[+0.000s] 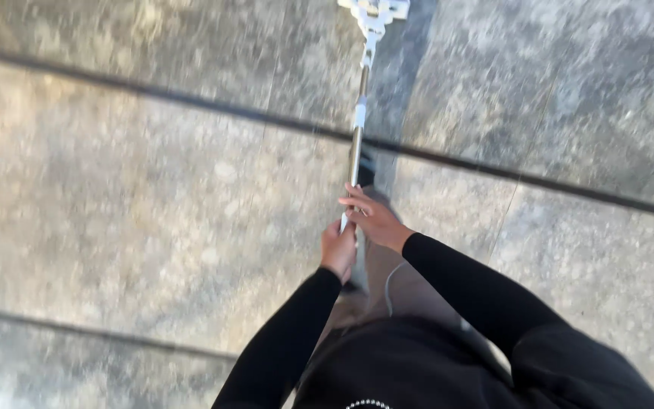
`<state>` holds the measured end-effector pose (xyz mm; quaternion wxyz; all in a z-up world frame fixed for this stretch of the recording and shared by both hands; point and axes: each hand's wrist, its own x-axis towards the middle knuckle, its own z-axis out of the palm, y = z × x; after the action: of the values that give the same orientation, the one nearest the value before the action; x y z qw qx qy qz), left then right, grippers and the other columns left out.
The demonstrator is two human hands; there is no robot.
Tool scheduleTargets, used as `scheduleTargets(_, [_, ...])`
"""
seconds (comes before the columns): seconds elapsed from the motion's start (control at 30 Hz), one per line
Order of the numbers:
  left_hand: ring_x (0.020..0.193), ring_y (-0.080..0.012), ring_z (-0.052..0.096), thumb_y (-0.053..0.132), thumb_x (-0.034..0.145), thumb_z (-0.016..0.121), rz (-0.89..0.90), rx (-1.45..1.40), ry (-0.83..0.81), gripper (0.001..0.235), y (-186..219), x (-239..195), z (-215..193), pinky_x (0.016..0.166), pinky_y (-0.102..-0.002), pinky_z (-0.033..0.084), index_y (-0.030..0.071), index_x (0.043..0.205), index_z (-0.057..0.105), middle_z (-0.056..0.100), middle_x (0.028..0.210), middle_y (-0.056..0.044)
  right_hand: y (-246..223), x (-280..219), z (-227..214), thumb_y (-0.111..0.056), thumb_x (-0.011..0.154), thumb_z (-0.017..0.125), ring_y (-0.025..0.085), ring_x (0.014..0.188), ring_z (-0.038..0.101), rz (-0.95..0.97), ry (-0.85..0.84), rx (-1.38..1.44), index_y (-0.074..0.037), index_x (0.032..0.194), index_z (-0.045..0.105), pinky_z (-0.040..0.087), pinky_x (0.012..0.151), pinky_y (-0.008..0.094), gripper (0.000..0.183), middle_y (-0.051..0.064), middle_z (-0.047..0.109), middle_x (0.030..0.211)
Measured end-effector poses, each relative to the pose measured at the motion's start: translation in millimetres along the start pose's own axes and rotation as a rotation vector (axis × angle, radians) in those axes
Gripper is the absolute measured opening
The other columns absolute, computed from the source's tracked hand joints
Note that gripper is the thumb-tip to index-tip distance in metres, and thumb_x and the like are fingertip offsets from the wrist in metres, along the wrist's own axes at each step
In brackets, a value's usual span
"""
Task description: The person mops a tiled floor using a flat mop with a long handle. They push and pull the mop across the surface in a repetitive back-and-forth motion, covering a large area of the floor.
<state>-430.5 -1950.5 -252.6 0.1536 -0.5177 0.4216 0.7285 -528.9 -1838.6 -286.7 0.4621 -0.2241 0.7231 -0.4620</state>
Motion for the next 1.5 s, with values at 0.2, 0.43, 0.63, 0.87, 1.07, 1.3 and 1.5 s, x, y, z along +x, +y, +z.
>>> scheduleTargets(0.2, [0.075, -0.0112, 0.067, 0.015, 0.096, 0.068, 0.604, 0.148, 0.096, 0.038, 157, 210, 156, 0.059, -0.027, 0.054, 0.010, 0.132, 0.055, 0.067, 0.096, -0.003, 3, 119, -171, -0.021, 0.107, 0.049, 0.025, 0.156, 0.028, 0.046, 0.318, 0.688, -0.002, 0.150, 0.049, 0.024, 0.123, 0.036, 0.046, 0.009, 0.034, 0.168])
scheduleTargets(0.43, [0.046, -0.0202, 0.050, 0.024, 0.096, 0.059, 0.263, 0.045, 0.089, 0.035, 412, 353, 296, 0.036, -0.037, 0.037, 0.016, 0.129, 0.056, 0.060, 0.068, -0.005, -41, 132, -282, -0.024, 0.105, 0.051, 0.028, 0.149, 0.042, -0.006, 0.487, 0.511, 0.002, 0.152, 0.044, 0.035, 0.120, 0.041, 0.054, 0.018, 0.048, 0.159])
scheduleTargets(0.63, [0.053, -0.0064, 0.054, 0.010, 0.101, 0.048, 0.220, 0.244, -0.247, 0.063, 450, 369, 296, 0.040, -0.023, 0.046, 0.024, 0.160, 0.032, 0.065, 0.082, -0.003, -62, 164, -311, -0.032, 0.104, 0.045, 0.030, 0.150, 0.041, 0.111, 0.496, 0.492, -0.001, 0.152, 0.044, 0.039, 0.118, 0.047, 0.057, 0.016, 0.046, 0.159])
scheduleTargets(0.87, [0.047, -0.0103, 0.052, 0.019, 0.104, 0.050, 0.136, 0.036, -0.171, 0.037, 304, 291, 186, 0.038, -0.028, 0.041, 0.008, 0.140, 0.051, 0.058, 0.078, -0.002, -55, 251, -293, -0.039, 0.109, 0.034, 0.034, 0.151, 0.025, -0.013, 0.311, 0.319, -0.009, 0.165, 0.025, 0.026, 0.122, 0.050, 0.064, 0.015, 0.011, 0.174])
scheduleTargets(1.07, [0.045, -0.0071, 0.045, 0.023, 0.103, 0.051, 0.041, -0.066, -0.054, 0.029, 203, 147, 81, 0.038, -0.026, 0.034, 0.010, 0.127, 0.061, 0.054, 0.071, 0.001, -75, 222, -186, -0.033, 0.106, 0.045, 0.044, 0.148, 0.003, 0.036, -0.084, -0.158, -0.014, 0.158, 0.036, 0.016, 0.120, 0.059, 0.056, 0.012, 0.003, 0.174])
scheduleTargets(1.3, [0.045, -0.0080, 0.041, 0.024, 0.101, 0.047, -0.108, 0.093, -0.001, 0.028, 96, -47, -75, 0.039, -0.027, 0.032, 0.013, 0.125, 0.058, 0.055, 0.076, 0.005, -71, 84, 28, -0.042, 0.104, 0.050, 0.045, 0.156, 0.010, -0.277, -0.224, -0.473, -0.012, 0.137, 0.053, 0.013, 0.128, 0.057, 0.045, 0.017, 0.037, 0.159])
scheduleTargets(1.5, [0.044, -0.0093, 0.042, 0.023, 0.102, 0.049, -0.097, 0.126, 0.044, 0.035, -40, -197, -215, 0.037, -0.028, 0.032, 0.003, 0.130, 0.057, 0.048, 0.066, 0.000, -89, -24, 207, -0.044, 0.104, 0.047, 0.053, 0.151, 0.005, -0.310, -0.612, -0.541, -0.009, 0.135, 0.053, 0.002, 0.122, 0.062, 0.048, 0.029, 0.030, 0.158])
